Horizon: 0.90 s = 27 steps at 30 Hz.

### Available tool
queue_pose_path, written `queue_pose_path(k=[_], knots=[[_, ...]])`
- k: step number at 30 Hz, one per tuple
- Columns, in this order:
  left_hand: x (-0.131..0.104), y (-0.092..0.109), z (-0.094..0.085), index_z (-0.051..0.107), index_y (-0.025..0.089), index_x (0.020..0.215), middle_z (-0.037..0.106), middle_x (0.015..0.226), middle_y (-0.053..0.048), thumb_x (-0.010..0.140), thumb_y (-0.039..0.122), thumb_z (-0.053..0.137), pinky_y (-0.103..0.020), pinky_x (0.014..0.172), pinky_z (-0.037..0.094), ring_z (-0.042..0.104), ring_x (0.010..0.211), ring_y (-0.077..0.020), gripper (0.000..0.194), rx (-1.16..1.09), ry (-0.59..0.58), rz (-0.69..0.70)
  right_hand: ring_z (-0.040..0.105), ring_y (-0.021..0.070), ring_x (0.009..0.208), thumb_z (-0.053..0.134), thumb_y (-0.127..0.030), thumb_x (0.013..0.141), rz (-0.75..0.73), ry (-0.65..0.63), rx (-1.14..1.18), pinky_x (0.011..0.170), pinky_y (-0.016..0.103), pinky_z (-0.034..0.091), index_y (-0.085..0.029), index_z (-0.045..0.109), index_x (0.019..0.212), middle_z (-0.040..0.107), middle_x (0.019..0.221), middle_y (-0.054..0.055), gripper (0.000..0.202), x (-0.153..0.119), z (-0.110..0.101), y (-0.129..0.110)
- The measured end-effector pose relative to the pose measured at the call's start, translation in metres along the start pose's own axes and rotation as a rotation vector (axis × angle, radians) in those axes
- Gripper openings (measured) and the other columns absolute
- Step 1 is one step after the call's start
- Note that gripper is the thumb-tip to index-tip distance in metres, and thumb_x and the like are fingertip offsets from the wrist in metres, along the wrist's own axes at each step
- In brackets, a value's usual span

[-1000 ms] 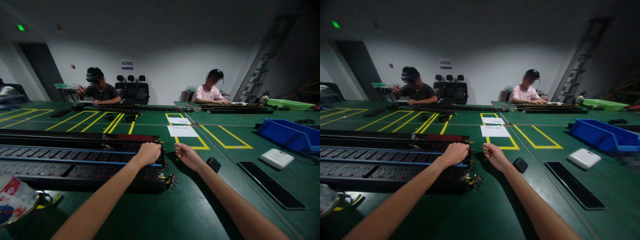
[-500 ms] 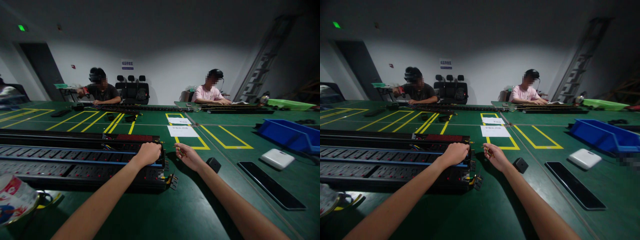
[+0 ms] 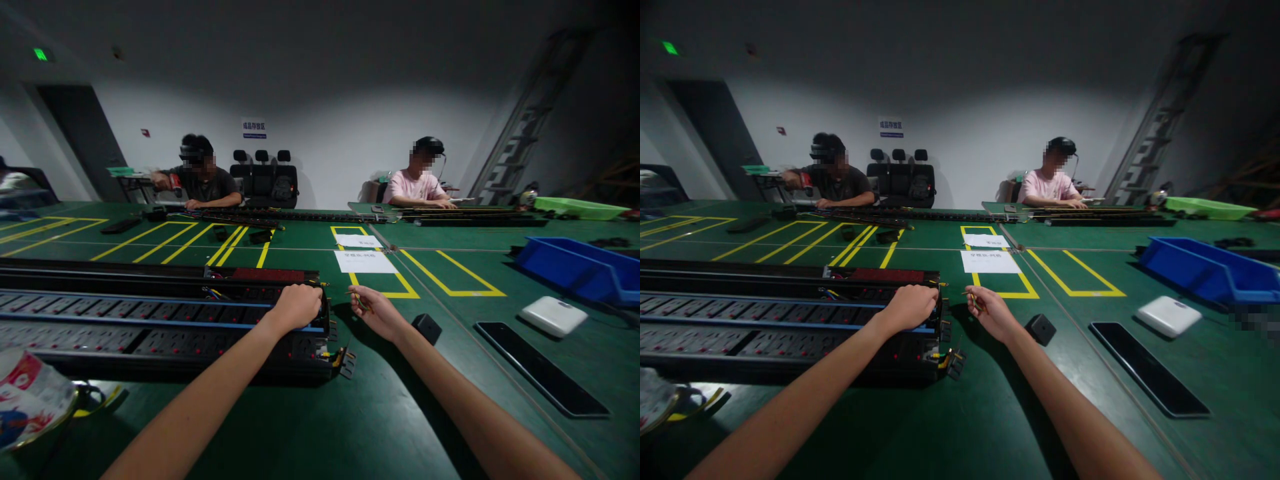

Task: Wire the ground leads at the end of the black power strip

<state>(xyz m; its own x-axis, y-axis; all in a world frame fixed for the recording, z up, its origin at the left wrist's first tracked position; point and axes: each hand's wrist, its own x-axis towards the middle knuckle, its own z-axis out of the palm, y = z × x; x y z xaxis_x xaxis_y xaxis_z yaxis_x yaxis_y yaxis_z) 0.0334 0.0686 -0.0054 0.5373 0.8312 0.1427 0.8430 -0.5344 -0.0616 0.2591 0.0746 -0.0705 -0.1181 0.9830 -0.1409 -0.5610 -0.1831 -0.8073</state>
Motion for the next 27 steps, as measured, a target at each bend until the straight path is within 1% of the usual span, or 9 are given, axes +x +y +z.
queue_pose_path(k=[10, 20, 24, 27], knots=[[-0.0005, 0.0005, -0.0011, 0.069, 0.019, 0.094, 0.076, 0.094, -0.012, 0.095, 0.024, 0.041, -0.043, 0.079, 0.055, 0.073, 0.088, -0.0308, 0.029, -0.020, 0.002, -0.006, 0.061, 0.0085, 0.059, 0.082, -0.021, 0.075, 0.000, -0.008, -0.019, 0.052, 0.016, 0.051, -0.016, 0.075, 0.088, 0.069, 0.069, 0.001, 0.015, -0.0014, 0.0004, -0.0012], [-0.0007, 0.0000, -0.0012, 0.069, 0.019, 0.095, 0.076, 0.095, -0.012, 0.095, 0.025, 0.041, -0.042, 0.081, 0.054, 0.073, 0.087, -0.0296, 0.029, -0.025, -0.004, -0.006, 0.060, 0.0089, 0.060, 0.081, -0.021, 0.075, -0.003, 0.006, -0.012, 0.052, 0.017, 0.050, -0.015, 0.077, 0.087, 0.068, 0.070, 0.002, 0.015, -0.0006, 0.0004, -0.0004], [-0.0007, -0.0005, -0.0001, 0.069, 0.020, 0.094, 0.076, 0.094, -0.012, 0.095, 0.024, 0.040, -0.043, 0.081, 0.055, 0.073, 0.087, -0.0298, 0.030, -0.018, 0.005, 0.000, 0.059, 0.0093, 0.061, 0.085, -0.025, 0.071, -0.015, 0.007, -0.042, 0.053, 0.018, 0.049, -0.016, 0.077, 0.086, 0.068, 0.069, 0.002, 0.019, -0.0024, 0.0025, -0.0012], [-0.0008, -0.0004, 0.0003, 0.069, 0.020, 0.094, 0.076, 0.095, -0.012, 0.095, 0.025, 0.040, -0.043, 0.081, 0.055, 0.073, 0.088, -0.0301, 0.030, -0.012, 0.003, -0.003, 0.059, 0.0103, 0.063, 0.089, -0.031, 0.066, -0.061, -0.007, -0.107, 0.055, 0.020, 0.049, -0.017, 0.078, 0.085, 0.068, 0.072, 0.002, 0.025, -0.0041, 0.0047, -0.0004]])
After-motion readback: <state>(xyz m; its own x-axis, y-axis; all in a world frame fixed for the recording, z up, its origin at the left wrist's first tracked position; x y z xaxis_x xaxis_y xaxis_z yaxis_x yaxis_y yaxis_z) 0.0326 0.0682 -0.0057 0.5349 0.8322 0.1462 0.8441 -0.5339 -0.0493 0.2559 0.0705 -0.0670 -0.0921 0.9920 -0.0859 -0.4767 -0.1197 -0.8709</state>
